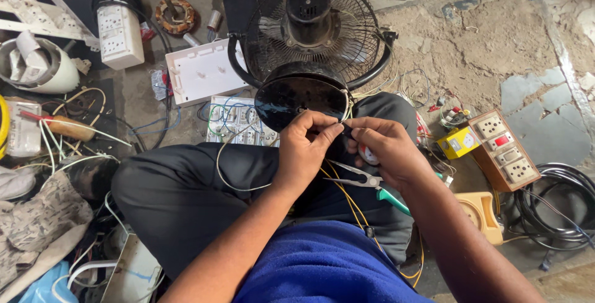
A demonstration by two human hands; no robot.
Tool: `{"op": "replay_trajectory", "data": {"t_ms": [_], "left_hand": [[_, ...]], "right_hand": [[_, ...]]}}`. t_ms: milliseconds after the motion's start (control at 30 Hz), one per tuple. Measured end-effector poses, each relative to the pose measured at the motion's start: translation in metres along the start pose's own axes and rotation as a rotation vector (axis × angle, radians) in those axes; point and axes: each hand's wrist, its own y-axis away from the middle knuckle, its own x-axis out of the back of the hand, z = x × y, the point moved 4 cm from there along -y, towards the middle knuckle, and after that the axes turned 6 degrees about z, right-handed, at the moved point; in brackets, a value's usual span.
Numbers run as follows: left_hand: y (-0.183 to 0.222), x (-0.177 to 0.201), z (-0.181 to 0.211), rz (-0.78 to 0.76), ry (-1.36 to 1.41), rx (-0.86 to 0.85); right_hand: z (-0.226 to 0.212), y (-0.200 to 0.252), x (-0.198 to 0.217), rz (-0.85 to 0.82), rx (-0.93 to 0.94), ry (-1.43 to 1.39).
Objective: The person sits on the floor and repairs a black table fan by manipulating its internal wiring. They use pliers to strip wire ends and connect them to the fan's motor terminals, then wrap the connections with electrical tape. The person also handles a power strip and various loose wires during the process.
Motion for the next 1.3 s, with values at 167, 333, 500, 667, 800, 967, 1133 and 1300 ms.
{"op": "replay_trajectory", "data": {"t_ms": [167,333,500,667,800,967,1133,1300], "left_hand": [[0.007,0.012,0.042,-0.116,-0.475,-0.586],[0.007,0.007,0.059,-0.127,-0.518,-0.686],[-0.001,-0.001,0.05,-0.035,-0.332,-0.426],[-0.006,-0.008,0.037,-0.025,-0.183,-0.096],[0.001,-0.005,0.053,-0.088,-0.442,-0.539],[0.007,-0.007,0.06,-0.163,-0.636,-0.706],[0.006,-0.007,0.06,-0.164,-0.654,-0.675],[0.001,-0.004,0.053,-0.039,-0.367,-0.362]], "right_hand": [[-0.003,0.005,0.001,-0.026,-0.079,-0.156],[-0.001,0.002,0.006,0.057,-0.117,-0.209],[-0.003,0.001,0.009,0.087,-0.089,-0.181],[-0.008,0.003,0.01,0.129,-0.113,-0.19],[-0.009,0.002,0.009,0.125,-0.143,-0.253],[-0.009,0.006,0.007,0.116,-0.094,-0.224],[-0.011,0.01,0.006,0.096,-0.095,-0.198],[-0.009,0.011,0.005,0.06,-0.077,-0.176]]}}
